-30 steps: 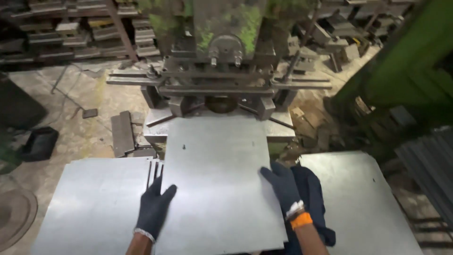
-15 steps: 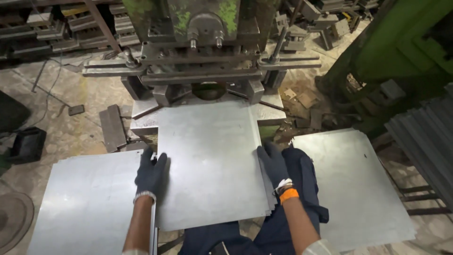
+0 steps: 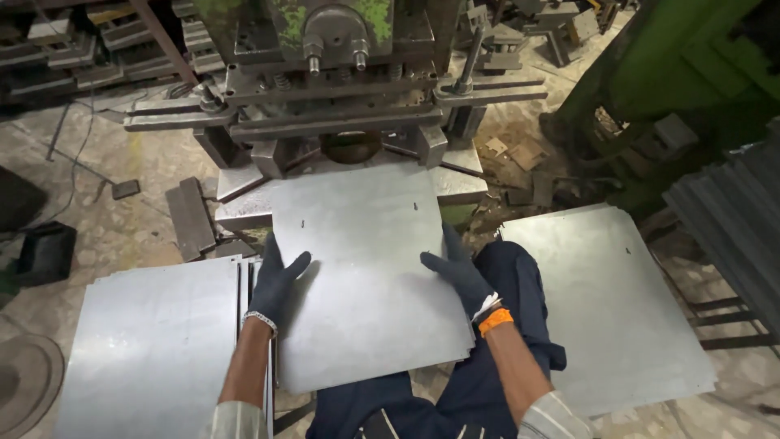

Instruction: The person feeds metal sheets into a stamping machine to punch holes and then stacks the finished sheets.

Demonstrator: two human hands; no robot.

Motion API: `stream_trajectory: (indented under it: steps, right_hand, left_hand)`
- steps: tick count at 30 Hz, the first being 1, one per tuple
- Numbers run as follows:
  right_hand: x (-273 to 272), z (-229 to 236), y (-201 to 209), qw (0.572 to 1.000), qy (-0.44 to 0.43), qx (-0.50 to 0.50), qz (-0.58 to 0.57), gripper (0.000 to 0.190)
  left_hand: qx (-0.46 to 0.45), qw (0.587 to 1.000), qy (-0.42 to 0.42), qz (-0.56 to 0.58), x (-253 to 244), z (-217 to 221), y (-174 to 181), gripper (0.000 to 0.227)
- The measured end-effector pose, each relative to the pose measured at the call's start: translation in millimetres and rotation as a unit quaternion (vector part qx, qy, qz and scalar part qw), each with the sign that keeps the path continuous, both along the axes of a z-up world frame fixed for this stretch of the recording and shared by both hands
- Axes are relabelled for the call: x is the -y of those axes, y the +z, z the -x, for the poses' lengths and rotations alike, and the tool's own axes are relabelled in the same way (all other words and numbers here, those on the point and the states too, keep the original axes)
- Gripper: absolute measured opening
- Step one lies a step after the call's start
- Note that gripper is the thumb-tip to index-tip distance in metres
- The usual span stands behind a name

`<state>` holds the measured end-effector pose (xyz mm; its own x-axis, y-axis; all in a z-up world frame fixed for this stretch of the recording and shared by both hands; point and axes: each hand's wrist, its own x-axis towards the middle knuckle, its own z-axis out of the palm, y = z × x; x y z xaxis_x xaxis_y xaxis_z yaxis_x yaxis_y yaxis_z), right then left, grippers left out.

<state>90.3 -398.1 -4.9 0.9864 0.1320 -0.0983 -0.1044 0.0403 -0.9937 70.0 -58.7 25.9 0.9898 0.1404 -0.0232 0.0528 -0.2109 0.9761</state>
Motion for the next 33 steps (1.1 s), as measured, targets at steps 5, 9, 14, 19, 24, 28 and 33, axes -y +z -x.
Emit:
stream_trajectory:
  steps: [5, 9, 14, 19, 24, 28, 33]
  right_hand:
    - [0, -2, 8, 0.998, -0.002, -0.052, -0.037, 0.070]
    - [8, -3, 0, 0.997, -0.011, -0.051, -0.060, 0.058]
    - [13, 45, 103, 0.997, -0.027, -0.014, 0.064, 0.055]
    - [75, 68, 122, 0.978, -0.084, -0.066, 0.178, 0.062]
    - [172, 79, 113, 0.951, -0.172, -0.086, 0.240, 0.075]
    - [245, 91, 138, 0.914, -0.279, -0.114, 0.271, 0.071]
    - [320, 98, 183, 0.857, -0.352, -0.029, 0.376, 0.056]
  left_hand:
    - [-0.024, 0.996, 0.023, 0.082, -6, -3, -20, 0.070]
    - [-0.042, 0.994, 0.025, 0.096, -11, -4, -12, 0.065]
    - [-0.066, 0.996, 0.005, 0.065, 19, 22, 58, 0.065]
    - [-0.092, 0.992, -0.036, 0.081, 81, 25, 89, 0.075]
    - [-0.070, 0.993, -0.086, 0.045, 174, 16, 96, 0.093]
    - [-0.101, 0.982, -0.149, 0.059, 255, 23, 114, 0.102]
    - [-0.034, 0.972, -0.213, 0.089, 326, 33, 109, 0.116]
